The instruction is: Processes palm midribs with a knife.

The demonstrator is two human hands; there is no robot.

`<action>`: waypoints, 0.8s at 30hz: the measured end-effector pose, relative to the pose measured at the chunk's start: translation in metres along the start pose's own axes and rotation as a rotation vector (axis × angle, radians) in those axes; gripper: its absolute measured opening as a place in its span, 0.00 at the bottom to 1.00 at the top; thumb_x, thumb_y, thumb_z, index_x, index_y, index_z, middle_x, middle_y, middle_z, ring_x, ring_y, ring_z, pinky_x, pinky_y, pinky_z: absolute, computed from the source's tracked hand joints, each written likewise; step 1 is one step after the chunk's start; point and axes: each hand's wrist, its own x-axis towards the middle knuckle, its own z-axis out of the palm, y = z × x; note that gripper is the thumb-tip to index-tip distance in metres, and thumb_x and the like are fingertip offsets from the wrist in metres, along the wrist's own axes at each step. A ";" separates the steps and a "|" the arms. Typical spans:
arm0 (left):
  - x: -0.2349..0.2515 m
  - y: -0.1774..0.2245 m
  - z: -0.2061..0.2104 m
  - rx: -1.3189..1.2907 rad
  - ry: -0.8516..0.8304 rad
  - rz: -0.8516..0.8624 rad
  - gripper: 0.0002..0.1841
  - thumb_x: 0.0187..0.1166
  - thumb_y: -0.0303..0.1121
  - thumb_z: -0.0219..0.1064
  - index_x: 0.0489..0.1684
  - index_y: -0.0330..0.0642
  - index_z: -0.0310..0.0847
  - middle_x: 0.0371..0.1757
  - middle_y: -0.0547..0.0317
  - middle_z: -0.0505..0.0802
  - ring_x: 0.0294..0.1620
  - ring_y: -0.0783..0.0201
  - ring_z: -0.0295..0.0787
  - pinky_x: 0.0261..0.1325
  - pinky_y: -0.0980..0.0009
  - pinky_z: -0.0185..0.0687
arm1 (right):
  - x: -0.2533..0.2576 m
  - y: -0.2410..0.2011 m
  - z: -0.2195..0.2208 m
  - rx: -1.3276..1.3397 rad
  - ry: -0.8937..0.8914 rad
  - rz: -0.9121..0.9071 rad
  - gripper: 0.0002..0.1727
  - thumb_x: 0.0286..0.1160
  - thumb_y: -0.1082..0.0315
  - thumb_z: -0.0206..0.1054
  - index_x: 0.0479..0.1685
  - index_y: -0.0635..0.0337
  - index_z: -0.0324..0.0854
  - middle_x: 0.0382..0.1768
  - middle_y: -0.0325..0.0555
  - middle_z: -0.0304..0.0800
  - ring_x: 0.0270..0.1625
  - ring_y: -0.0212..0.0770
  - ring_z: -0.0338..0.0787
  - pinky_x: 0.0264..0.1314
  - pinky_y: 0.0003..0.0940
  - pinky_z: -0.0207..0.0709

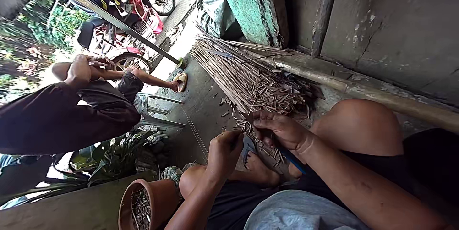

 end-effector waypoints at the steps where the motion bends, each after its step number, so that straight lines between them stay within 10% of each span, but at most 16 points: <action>1: -0.001 0.001 0.000 0.013 -0.004 0.005 0.09 0.80 0.31 0.67 0.43 0.39 0.94 0.28 0.67 0.92 0.23 0.80 0.82 0.29 0.82 0.81 | 0.002 -0.001 -0.003 0.014 0.021 -0.001 0.16 0.89 0.68 0.53 0.68 0.59 0.76 0.24 0.40 0.85 0.16 0.29 0.80 0.16 0.21 0.75; 7: -0.003 0.000 -0.002 -0.010 -0.013 -0.013 0.09 0.81 0.31 0.66 0.43 0.40 0.93 0.27 0.67 0.91 0.22 0.79 0.82 0.27 0.81 0.81 | 0.014 -0.028 -0.029 0.194 0.453 -0.078 0.19 0.95 0.61 0.46 0.68 0.58 0.77 0.25 0.39 0.82 0.14 0.27 0.74 0.15 0.19 0.70; 13: 0.002 0.000 -0.001 -0.145 -0.035 -0.093 0.08 0.81 0.28 0.66 0.44 0.38 0.92 0.25 0.66 0.91 0.19 0.77 0.82 0.24 0.79 0.81 | 0.001 0.004 -0.001 -0.037 -0.056 0.020 0.17 0.89 0.66 0.55 0.70 0.59 0.77 0.27 0.40 0.86 0.18 0.29 0.81 0.18 0.22 0.76; 20: -0.004 -0.003 -0.005 -0.073 -0.018 -0.040 0.08 0.81 0.30 0.66 0.43 0.39 0.93 0.26 0.67 0.91 0.21 0.78 0.83 0.25 0.79 0.82 | 0.019 -0.028 -0.027 0.231 0.477 -0.070 0.19 0.94 0.61 0.47 0.66 0.60 0.80 0.23 0.40 0.82 0.13 0.27 0.74 0.14 0.19 0.70; 24: 0.002 0.002 -0.009 -0.319 -0.059 -0.188 0.10 0.85 0.28 0.62 0.45 0.34 0.90 0.21 0.64 0.88 0.16 0.73 0.81 0.20 0.77 0.81 | 0.005 -0.015 -0.014 0.010 0.149 -0.062 0.22 0.93 0.62 0.46 0.77 0.59 0.72 0.28 0.39 0.86 0.17 0.28 0.79 0.17 0.21 0.75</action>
